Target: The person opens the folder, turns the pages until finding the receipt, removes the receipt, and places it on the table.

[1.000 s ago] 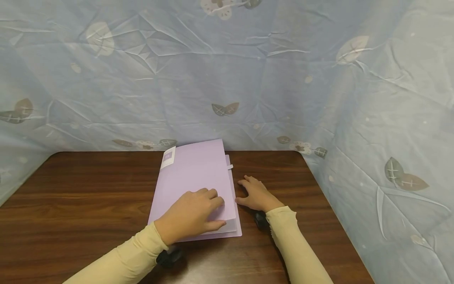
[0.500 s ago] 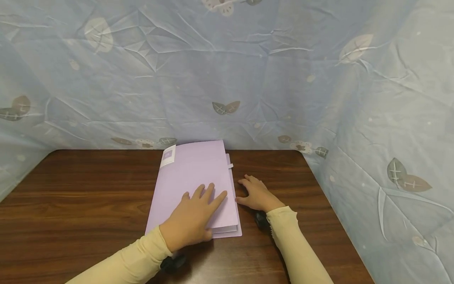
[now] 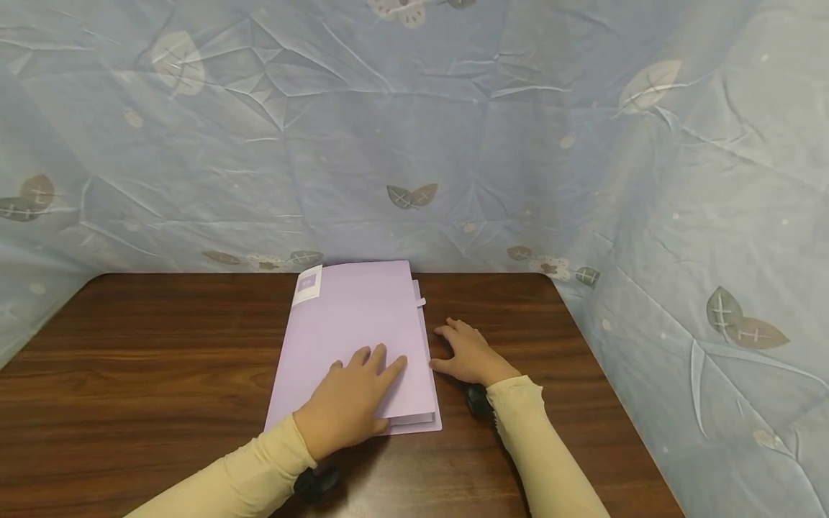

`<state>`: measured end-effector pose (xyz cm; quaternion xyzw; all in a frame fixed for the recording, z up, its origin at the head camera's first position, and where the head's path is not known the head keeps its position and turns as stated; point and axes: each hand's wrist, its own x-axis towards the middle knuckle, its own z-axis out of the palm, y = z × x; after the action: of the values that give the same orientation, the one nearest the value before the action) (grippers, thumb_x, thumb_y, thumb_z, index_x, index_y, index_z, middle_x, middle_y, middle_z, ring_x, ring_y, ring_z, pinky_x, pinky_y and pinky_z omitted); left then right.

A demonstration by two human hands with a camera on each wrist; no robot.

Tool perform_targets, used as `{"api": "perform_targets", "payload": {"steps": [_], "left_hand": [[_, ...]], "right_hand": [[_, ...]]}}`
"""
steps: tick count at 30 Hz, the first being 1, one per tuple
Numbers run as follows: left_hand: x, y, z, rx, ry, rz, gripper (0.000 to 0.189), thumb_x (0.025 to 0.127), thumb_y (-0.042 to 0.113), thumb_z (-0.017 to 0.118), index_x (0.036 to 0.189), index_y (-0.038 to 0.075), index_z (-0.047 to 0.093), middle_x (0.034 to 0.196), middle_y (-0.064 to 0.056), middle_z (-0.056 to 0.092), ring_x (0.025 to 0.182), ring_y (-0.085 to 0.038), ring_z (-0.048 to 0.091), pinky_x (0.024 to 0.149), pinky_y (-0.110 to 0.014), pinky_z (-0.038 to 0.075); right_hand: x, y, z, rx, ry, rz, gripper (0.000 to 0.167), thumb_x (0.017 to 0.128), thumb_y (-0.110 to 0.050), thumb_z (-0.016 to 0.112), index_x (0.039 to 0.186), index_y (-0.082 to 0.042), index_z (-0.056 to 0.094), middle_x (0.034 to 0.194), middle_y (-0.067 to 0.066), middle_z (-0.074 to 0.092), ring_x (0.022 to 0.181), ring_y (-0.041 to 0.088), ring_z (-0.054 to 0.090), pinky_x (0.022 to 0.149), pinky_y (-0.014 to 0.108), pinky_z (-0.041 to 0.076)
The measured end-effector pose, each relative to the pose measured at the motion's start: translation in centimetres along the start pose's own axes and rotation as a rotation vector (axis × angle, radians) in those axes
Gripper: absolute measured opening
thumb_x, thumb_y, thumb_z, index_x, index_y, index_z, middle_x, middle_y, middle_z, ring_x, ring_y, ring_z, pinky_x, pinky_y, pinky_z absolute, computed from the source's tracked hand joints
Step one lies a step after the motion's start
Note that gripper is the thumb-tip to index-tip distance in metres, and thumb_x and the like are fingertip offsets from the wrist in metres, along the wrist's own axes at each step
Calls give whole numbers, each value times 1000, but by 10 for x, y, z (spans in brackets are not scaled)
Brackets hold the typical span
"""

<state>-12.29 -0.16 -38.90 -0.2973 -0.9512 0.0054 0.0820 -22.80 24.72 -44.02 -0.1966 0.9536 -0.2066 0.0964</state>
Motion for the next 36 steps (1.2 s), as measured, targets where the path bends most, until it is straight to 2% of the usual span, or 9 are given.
{"api": "perform_targets", "payload": {"steps": [5, 8, 12, 18, 24, 28, 36], "left_hand": [[2, -3, -3, -40, 32, 23, 70, 75, 44, 86, 134, 15, 65, 110, -12, 67, 100, -30, 65, 66, -43, 57], [3, -5, -4, -54, 46, 45, 63, 77, 42, 84, 131, 15, 67, 100, -8, 66, 93, -27, 65, 64, -38, 57], [1, -5, -6, -68, 56, 59, 62, 80, 41, 82, 133, 15, 65, 102, -8, 66, 94, -27, 66, 65, -38, 57], [-4, -6, -8, -89, 54, 81, 61, 82, 38, 80, 137, 17, 65, 104, -7, 67, 96, -28, 67, 66, -39, 58], [-6, -5, -8, -91, 49, 115, 60, 82, 37, 79, 138, 18, 66, 104, -6, 67, 96, -26, 67, 66, -38, 58], [-7, -7, -12, -101, 68, 119, 61, 82, 35, 79, 138, 17, 64, 104, -6, 66, 97, -26, 67, 65, -38, 58], [-11, -16, -26, -173, 160, 148, 65, 81, 23, 75, 144, 15, 58, 130, -9, 63, 112, -28, 63, 76, -42, 59]], "right_hand": [[1, -3, -1, 5, 0, -2, 67, 94, -35, 72, 147, 1, 51, 160, 33, 33, 149, 55, 27, 118, 70, 22], [1, -4, -2, 4, -3, -3, 66, 95, -35, 71, 147, 1, 51, 160, 32, 33, 149, 55, 27, 118, 70, 23], [0, -5, -2, -18, -8, -8, 63, 97, -32, 69, 148, 1, 51, 160, 32, 34, 149, 54, 28, 117, 69, 25], [-1, -1, -1, -8, -1, -86, 62, 100, -26, 64, 152, 2, 45, 162, 30, 32, 150, 50, 30, 118, 66, 27], [-1, 1, 1, -8, -39, -93, 66, 99, -35, 66, 153, -2, 47, 165, 27, 29, 152, 49, 25, 120, 67, 23], [-1, 0, 1, -8, -36, -88, 67, 98, -35, 69, 151, 0, 48, 163, 28, 32, 152, 49, 26, 120, 67, 20], [-3, -2, 0, 4, -25, -86, 67, 97, -33, 71, 150, 2, 49, 162, 28, 33, 151, 49, 27, 120, 67, 19]]}}
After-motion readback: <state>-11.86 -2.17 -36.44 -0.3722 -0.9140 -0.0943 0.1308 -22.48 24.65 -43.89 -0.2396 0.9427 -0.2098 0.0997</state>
